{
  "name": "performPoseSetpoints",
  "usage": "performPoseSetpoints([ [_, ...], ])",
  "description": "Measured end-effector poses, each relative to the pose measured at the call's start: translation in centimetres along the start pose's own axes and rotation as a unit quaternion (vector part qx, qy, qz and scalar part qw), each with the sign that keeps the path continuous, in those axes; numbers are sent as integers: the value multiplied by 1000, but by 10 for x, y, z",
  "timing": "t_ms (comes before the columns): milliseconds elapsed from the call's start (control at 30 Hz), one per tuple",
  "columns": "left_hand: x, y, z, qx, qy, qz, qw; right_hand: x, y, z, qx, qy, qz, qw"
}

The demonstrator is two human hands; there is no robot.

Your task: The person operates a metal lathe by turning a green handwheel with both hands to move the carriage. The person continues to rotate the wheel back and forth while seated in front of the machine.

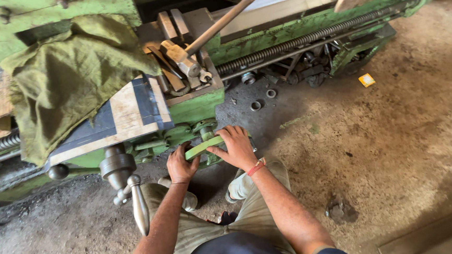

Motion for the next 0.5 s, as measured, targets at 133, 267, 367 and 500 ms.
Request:
performPoseSetpoints([
  [133,-1,0,-3,-6,-5,0,1000,-1,3,-5,-2,3,-1,1000],
  [267,-2,-2,-4,-10,-15,-2,1000,-6,4,-12,-18,-12,25,999],
  [367,-1,-1,-10,-33,-8,-11,999,-3,5,-15,-19,-24,18,999],
  [500,-2,-6,-13,-34,-8,-20,999,2,4,-21,-33,-30,10,999],
])
Point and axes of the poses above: each hand's wrist, its own y-axis towards the middle knuckle, its own x-axis out of the palm, z = x × y, the point moved 10 cm from there along y, towards the middle knuckle, and after that the axes turned 10 degrees about -y, right-handed, at the moved point
